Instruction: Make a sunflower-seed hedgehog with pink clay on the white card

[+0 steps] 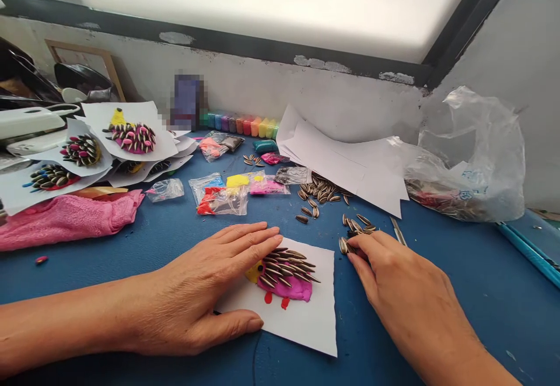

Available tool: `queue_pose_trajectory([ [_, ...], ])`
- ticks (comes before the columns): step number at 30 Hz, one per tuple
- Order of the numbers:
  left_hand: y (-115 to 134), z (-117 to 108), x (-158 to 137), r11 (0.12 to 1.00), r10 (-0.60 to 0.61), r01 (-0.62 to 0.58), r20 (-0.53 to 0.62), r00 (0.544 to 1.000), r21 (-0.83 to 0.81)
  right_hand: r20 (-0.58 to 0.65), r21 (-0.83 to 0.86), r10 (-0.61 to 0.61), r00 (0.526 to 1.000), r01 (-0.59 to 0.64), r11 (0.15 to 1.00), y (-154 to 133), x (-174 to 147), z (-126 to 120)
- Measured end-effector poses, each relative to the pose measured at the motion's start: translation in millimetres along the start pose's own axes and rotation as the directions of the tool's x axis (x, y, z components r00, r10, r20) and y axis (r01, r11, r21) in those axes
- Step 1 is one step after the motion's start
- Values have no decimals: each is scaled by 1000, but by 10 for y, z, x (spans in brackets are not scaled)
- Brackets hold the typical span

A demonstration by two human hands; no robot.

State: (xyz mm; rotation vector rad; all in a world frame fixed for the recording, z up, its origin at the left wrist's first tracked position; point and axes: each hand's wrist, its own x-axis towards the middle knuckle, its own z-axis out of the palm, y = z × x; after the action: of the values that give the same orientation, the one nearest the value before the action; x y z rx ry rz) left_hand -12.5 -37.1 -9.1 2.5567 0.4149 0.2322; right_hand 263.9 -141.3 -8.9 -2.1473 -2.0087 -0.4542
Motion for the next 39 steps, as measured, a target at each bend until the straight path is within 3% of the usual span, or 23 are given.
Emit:
queue_pose_trajectory([
  [9, -14, 32, -18, 1000, -11, 11, -23, 1000, -7, 100, 25, 121, 988, -124, 992, -47, 43, -89],
  [17, -39, 62, -12, 999, -41, 42, -22, 999, 34, 265, 51, 148, 953, -167, 985, 44, 24, -153],
  [20, -36, 62, -11, 998, -41, 42, -21, 999, 39, 162, 58, 130, 978, -141, 988, 55, 13, -133],
  [24, -21, 52, -15, 998, -36, 36, -11, 999, 57, -8, 115, 3, 1000, -2, 993, 32, 41, -37],
  [33, -42, 64, -13, 998, -2, 5, -48, 999, 64, -74, 106, -145, 987, 153, 983, -47, 98, 31],
  [36, -40, 60, -11, 998, 3, 0, -50, 999, 55, -127, 104, -124, 984, 138, 985, -102, 96, -71],
  [39, -34, 57, -15, 999, 10, -8, -53, 999, 53, -123, 187, -22, 992, 45, 981, -149, 66, -188],
])
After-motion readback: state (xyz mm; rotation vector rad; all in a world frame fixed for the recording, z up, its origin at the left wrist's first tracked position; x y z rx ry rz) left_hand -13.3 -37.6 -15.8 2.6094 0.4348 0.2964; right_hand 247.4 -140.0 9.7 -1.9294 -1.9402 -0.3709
